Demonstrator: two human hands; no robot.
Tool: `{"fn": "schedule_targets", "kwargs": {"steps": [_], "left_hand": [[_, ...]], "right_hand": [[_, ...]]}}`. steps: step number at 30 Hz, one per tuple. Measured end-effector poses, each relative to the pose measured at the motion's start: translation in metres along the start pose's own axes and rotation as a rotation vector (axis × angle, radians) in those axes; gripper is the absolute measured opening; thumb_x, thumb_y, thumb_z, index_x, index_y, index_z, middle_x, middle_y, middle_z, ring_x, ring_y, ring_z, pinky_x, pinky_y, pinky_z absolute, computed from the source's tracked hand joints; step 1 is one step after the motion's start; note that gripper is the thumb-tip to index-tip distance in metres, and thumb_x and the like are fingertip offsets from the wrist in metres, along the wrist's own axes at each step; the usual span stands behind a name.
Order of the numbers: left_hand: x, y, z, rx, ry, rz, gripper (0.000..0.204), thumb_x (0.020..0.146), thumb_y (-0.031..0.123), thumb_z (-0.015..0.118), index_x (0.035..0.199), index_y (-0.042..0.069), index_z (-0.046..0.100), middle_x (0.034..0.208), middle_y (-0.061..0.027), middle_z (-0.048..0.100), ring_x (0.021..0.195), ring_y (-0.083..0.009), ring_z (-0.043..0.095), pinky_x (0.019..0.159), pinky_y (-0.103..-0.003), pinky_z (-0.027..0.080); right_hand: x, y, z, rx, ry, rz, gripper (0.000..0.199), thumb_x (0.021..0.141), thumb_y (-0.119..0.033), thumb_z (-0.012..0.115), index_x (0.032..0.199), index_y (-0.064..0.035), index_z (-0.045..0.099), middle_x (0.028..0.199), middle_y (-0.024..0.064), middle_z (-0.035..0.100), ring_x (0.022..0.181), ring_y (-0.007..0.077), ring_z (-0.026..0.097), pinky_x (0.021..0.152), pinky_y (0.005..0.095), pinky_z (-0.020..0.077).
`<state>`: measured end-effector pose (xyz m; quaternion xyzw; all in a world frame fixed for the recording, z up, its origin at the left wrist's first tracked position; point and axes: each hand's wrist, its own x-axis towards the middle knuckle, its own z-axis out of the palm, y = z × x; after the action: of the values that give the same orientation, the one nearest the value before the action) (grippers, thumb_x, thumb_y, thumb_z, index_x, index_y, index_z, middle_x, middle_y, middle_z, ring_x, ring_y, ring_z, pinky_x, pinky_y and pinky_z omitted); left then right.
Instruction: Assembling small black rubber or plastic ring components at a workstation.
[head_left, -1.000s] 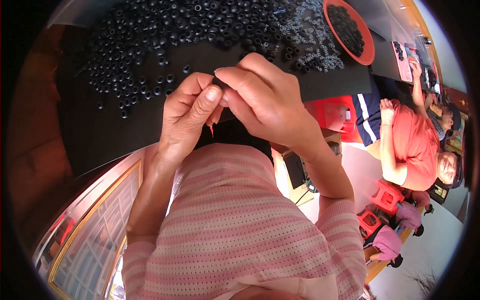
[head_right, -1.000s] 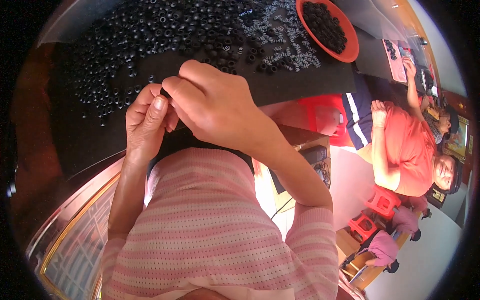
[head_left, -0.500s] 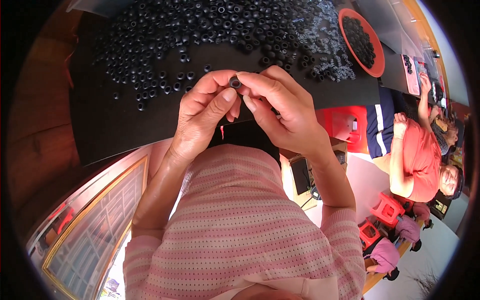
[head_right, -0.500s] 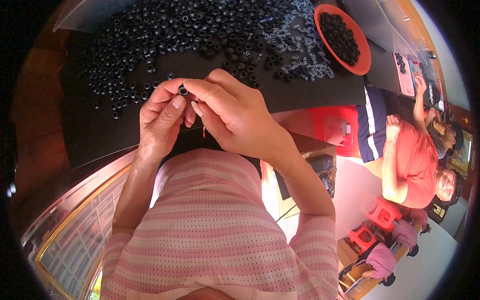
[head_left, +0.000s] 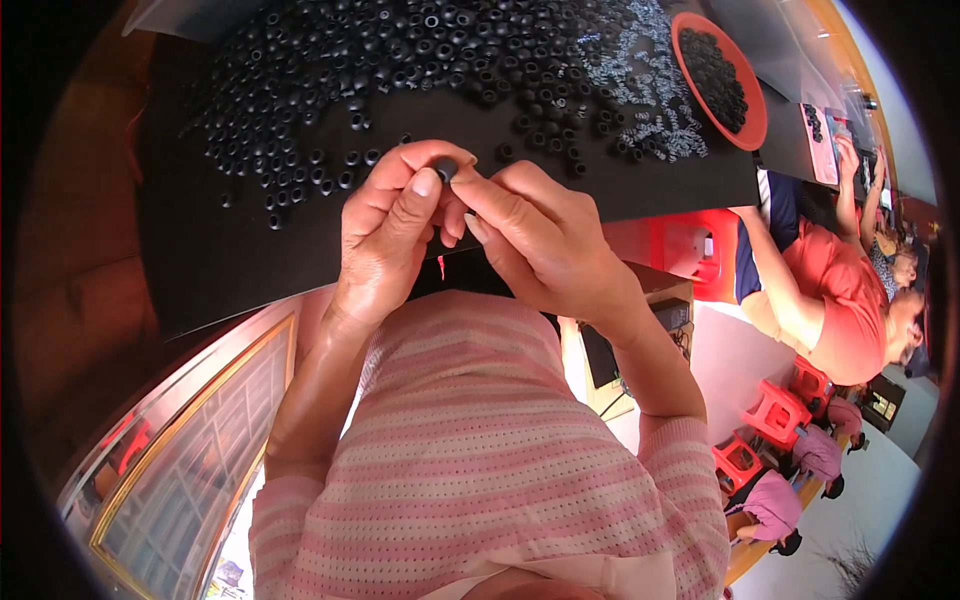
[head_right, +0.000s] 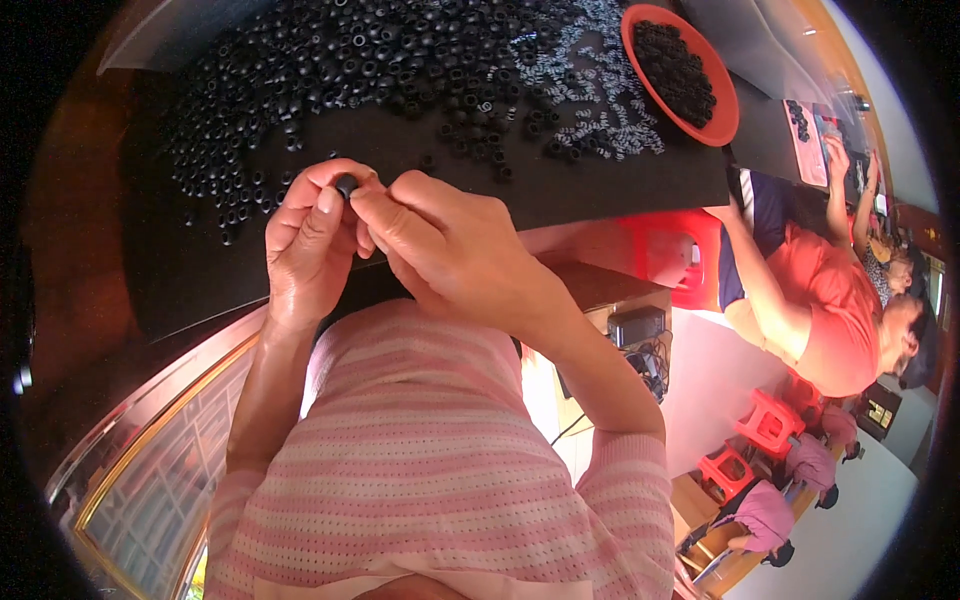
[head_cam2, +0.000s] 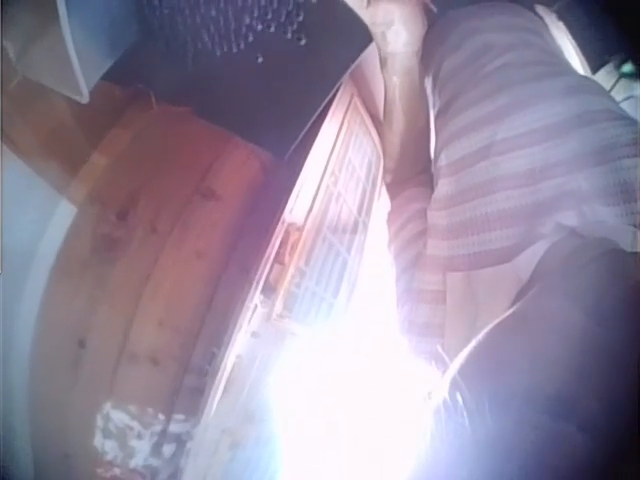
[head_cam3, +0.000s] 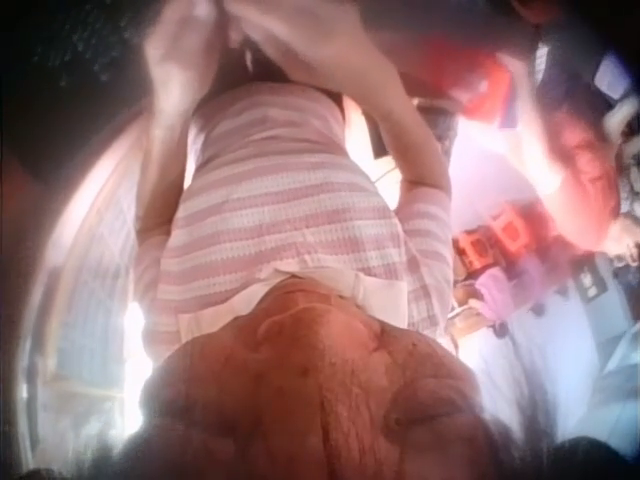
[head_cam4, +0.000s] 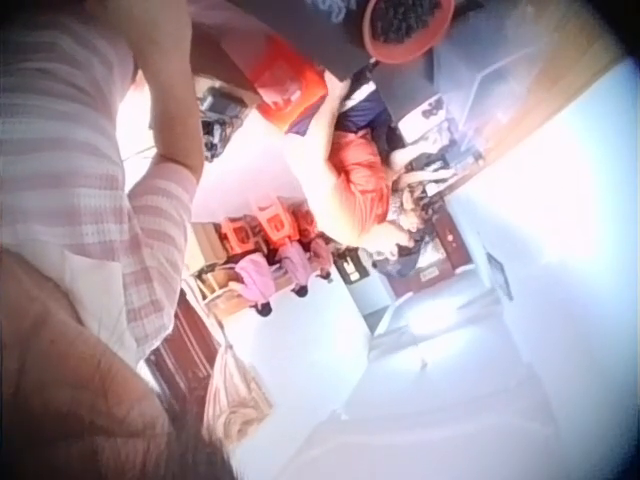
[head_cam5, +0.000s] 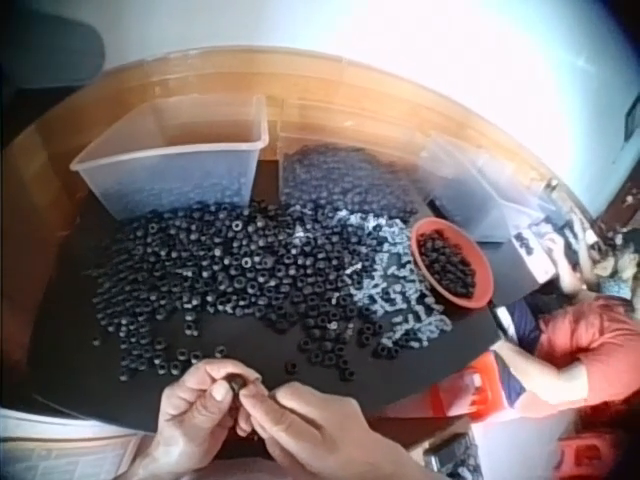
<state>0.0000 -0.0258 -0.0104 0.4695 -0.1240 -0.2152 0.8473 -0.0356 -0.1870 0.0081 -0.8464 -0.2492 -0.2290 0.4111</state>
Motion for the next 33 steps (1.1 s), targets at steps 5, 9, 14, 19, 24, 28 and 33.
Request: {"fn": "schedule_targets", "kwargs": {"steps": [5,9,14,19,24,28,33], "left_hand": [[0.001,0.003,0.004,0.089,-0.007,-0.028,0.030,0.099,0.025,0.046,0.113,0.000,0.056,0.079,-0.0004,0.056,0.067,-0.0065,0.050,0.060,-0.020,0.043],[0.001,0.000,0.005,0.086,-0.051,-0.023,0.028,0.099,0.023,0.048,0.111,-0.001,0.057,0.080,-0.0017,0.059,0.066,-0.0063,0.050,0.059,-0.020,0.043],[-0.002,-0.001,0.001,0.118,-0.068,-0.010,0.024,0.098,0.020,0.050,0.106,-0.001,0.057,0.087,-0.0043,0.061,0.065,-0.0062,0.051,0.058,-0.020,0.043],[0.000,0.000,0.003,0.078,-0.094,0.017,0.021,0.098,0.021,0.050,0.100,0.001,0.057,0.089,-0.0047,0.061,0.065,-0.0064,0.051,0.056,-0.021,0.044],[0.001,-0.001,0.001,0.072,-0.103,0.024,0.021,0.098,0.021,0.049,0.100,0.001,0.057,0.090,-0.0046,0.061,0.065,-0.0064,0.051,0.056,-0.020,0.044],[0.001,0.000,0.002,0.096,-0.106,0.010,0.021,0.098,0.020,0.049,0.100,0.001,0.057,0.089,-0.0045,0.061,0.065,-0.0064,0.051,0.056,-0.020,0.044],[0.000,0.001,0.003,0.084,-0.101,-0.005,0.021,0.097,0.020,0.050,0.101,0.000,0.057,0.088,-0.0045,0.061,0.065,-0.0066,0.051,0.056,-0.021,0.043]], "right_hand": [[-0.001,0.002,-0.003,0.030,0.009,0.023,0.042,0.068,0.010,0.063,0.108,-0.0052,0.059,0.078,0.0049,0.054,0.063,0.0200,0.060,0.050,0.0296,0.0471],[0.001,0.004,-0.013,0.062,-0.005,0.045,0.030,0.074,0.008,0.063,0.103,-0.0026,0.061,0.079,0.0074,0.057,0.066,0.0202,0.060,0.054,0.0290,0.0479],[0.019,0.034,-0.070,-0.254,0.116,0.138,0.014,0.083,0.002,0.062,0.096,-0.0023,0.064,0.077,0.0046,0.056,0.065,0.0118,0.051,0.059,0.0225,0.0414],[0.026,0.110,-0.135,-0.547,-0.005,0.219,0.009,0.084,-0.009,0.060,0.093,-0.0064,0.061,0.084,0.0109,0.060,0.076,0.0297,0.059,0.065,0.0362,0.0464],[0.037,0.140,-0.151,-0.692,-0.204,0.248,0.011,0.086,-0.014,0.056,0.094,-0.0078,0.060,0.092,0.0091,0.058,0.086,0.0314,0.058,0.072,0.0411,0.0467],[0.044,0.149,-0.145,-0.876,-0.373,0.253,0.013,0.086,-0.013,0.058,0.098,-0.0064,0.059,0.094,0.0069,0.056,0.084,0.0287,0.058,0.071,0.0379,0.0462],[0.049,0.158,-0.146,-0.903,-0.433,0.251,0.014,0.086,-0.012,0.057,0.099,-0.0068,0.059,0.095,0.0078,0.056,0.087,0.0295,0.057,0.072,0.0392,0.0457]]}}
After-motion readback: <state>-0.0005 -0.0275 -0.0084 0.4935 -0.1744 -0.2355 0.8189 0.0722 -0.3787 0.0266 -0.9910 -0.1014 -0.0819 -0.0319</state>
